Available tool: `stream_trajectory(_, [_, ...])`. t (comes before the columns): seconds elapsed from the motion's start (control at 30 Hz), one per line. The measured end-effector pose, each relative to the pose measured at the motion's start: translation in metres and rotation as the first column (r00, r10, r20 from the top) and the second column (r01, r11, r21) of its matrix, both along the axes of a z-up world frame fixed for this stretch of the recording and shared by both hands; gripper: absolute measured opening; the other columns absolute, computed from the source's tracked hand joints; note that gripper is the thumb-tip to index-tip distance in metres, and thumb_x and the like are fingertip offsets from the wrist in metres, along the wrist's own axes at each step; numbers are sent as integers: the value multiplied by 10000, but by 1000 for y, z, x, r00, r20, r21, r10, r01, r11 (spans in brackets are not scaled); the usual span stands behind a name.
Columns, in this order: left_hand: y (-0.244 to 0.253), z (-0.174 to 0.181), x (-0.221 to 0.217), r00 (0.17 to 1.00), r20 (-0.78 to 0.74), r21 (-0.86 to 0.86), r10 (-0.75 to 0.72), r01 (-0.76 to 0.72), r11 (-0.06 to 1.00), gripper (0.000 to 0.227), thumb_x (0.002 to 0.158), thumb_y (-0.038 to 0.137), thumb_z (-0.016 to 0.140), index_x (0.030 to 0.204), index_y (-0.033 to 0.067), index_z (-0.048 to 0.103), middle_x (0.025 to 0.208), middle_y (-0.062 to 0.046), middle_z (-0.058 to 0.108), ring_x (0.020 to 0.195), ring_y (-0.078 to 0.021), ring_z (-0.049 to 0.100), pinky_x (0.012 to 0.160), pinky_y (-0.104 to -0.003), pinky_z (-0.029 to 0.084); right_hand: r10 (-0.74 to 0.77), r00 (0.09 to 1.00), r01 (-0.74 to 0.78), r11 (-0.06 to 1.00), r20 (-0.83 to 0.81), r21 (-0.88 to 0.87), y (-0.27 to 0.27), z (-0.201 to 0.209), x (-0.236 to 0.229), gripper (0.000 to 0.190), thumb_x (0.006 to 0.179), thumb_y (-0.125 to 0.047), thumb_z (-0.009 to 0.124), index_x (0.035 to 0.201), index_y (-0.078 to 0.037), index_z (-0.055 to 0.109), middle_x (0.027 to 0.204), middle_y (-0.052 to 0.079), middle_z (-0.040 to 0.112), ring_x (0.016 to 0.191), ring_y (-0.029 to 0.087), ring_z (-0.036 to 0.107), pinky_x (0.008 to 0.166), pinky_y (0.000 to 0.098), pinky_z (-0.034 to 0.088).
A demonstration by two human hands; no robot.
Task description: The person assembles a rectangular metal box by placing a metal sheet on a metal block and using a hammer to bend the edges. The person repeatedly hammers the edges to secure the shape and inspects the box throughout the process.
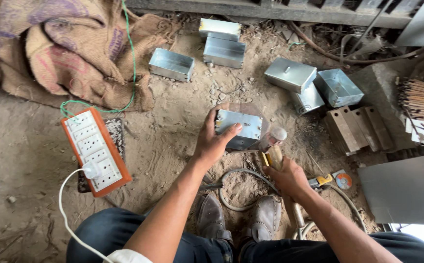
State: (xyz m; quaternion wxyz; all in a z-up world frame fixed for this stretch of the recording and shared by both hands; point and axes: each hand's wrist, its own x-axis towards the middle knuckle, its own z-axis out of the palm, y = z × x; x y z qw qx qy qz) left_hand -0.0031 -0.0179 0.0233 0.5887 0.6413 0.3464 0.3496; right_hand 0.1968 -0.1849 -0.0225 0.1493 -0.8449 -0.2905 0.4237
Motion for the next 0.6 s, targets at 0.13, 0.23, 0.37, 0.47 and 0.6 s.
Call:
stream_trajectory(0.13, [0,-2,1,1000,17,17,2,-3,1000,734,873,442,745,1483,153,457,1348,-156,605,1162,-272,669,919,-406,627,-11,1000,11,999,-14,-33,1,1,0,581,891,-458,713,1210,-19,506,892,133,683,621,201,628,532,357,572])
stream_trajectory(0.23, [1,-3,-1,1000,-20,16,5,-4,1000,746,864,462,733,1484,154,456,1361,-146,591,1164,-267,661,908,-393,624,-15,999,14,1000,-39,-23,2,0,1,582,899,-462,711,1197,-1,518,893,142,676,627,200,622,530,354,562])
stream_trajectory(0.37, [2,-3,1,1000,20,78,-2,1,997,753,893,492,724,1492,122,455,1363,-173,584,1203,-282,648,947,-408,623,4,1000,-5,1000,-19,-16,0,0,2,574,897,-475,701,1189,-18,513,892,126,673,628,189,629,527,337,570])
stream_trajectory(0.47, [2,-2,0,999,-40,-3,-8,7,1000,786,850,522,700,1484,134,445,1331,-173,584,1162,-280,653,879,-423,647,-10,999,10,1000,-36,-20,0,0,1,564,888,-462,708,1184,-25,512,891,132,673,626,200,624,526,347,566])
stream_trajectory(0.6, [1,-1,-1,1000,-13,52,2,-1,999,790,866,527,717,1493,130,443,1384,-164,565,1204,-286,638,952,-426,603,3,1000,-3,1000,-17,-13,0,-4,2,555,893,-464,713,1165,-19,521,898,139,666,628,202,617,524,351,561])
